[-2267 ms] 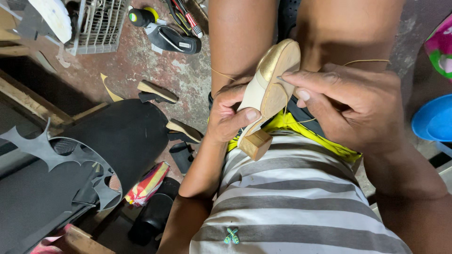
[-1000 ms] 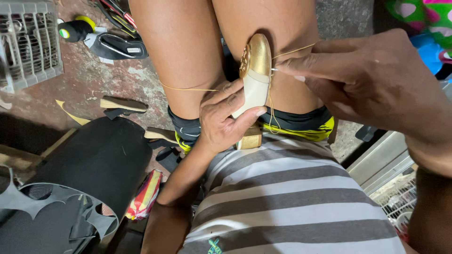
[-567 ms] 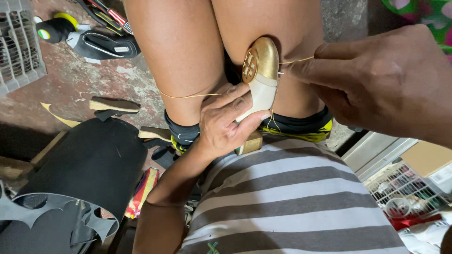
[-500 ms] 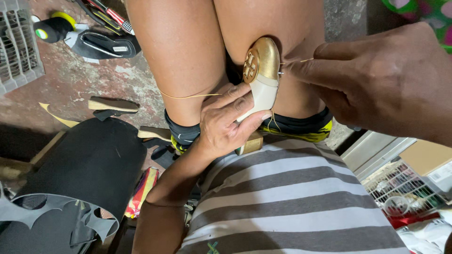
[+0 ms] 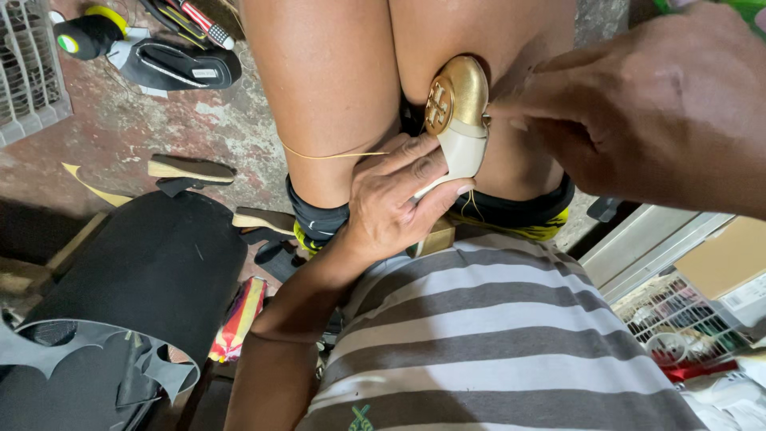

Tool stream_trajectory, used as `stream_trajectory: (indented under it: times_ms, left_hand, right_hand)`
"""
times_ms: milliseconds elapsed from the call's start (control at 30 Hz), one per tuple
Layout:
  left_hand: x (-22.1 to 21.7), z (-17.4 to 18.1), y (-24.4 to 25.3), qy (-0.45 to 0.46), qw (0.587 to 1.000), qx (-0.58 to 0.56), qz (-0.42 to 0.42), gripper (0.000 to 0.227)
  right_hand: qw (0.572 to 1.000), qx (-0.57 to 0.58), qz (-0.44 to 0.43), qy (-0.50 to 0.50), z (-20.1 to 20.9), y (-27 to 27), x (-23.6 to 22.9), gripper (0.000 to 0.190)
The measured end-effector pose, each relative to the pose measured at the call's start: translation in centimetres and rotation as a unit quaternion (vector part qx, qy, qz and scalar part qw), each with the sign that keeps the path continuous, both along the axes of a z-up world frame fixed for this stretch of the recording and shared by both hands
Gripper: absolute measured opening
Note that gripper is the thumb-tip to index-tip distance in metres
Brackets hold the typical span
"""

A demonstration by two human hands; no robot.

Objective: The person stitches the sole of a gold-colored shoe using a needle and thread, pulling the thread through the holes to secure the components.

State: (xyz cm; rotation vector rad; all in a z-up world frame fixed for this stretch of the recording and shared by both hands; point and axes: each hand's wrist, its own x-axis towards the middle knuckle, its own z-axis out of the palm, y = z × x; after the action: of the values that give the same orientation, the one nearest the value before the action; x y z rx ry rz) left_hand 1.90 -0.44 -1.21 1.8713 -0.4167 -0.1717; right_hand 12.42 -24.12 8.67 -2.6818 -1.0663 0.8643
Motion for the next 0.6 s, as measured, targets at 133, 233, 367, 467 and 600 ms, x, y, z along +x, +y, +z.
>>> stream_trajectory:
  times_ms: [133,233,367,467,600]
  left_hand:
    - [0.2,0.0,0.2,0.015,1.000,-0.015,0.005,0.037]
    - [0.2,0.1,0.1,0.018,1.000,-0.024,0.008,0.036]
    - [0.2,0.3,-0.1,0.021,0.999,-0.031,0.020,0.036]
    - [0.3,0.8,0.1,0.041,0.997,-0.055,0.020,0.038]
    - [-1.2,1.5,1.2,0.043,0.996,-0.069,0.035,0.038]
  right_hand:
    - [0.999,-0.015,0.035,-0.038,-0.1,0.7,-0.1,0.031]
    - [0.995,-0.032,0.059,-0.077,0.2,1.2,-0.1,0.034]
    - [0.977,-0.185,0.106,0.031,0.2,2.0,0.6,0.015]
    - [0.991,-0.033,0.098,-0.082,0.7,2.4,0.5,0.008]
    - [0.994,-0.099,0.032,0.024,1.0,2.0,-0.9,0.018]
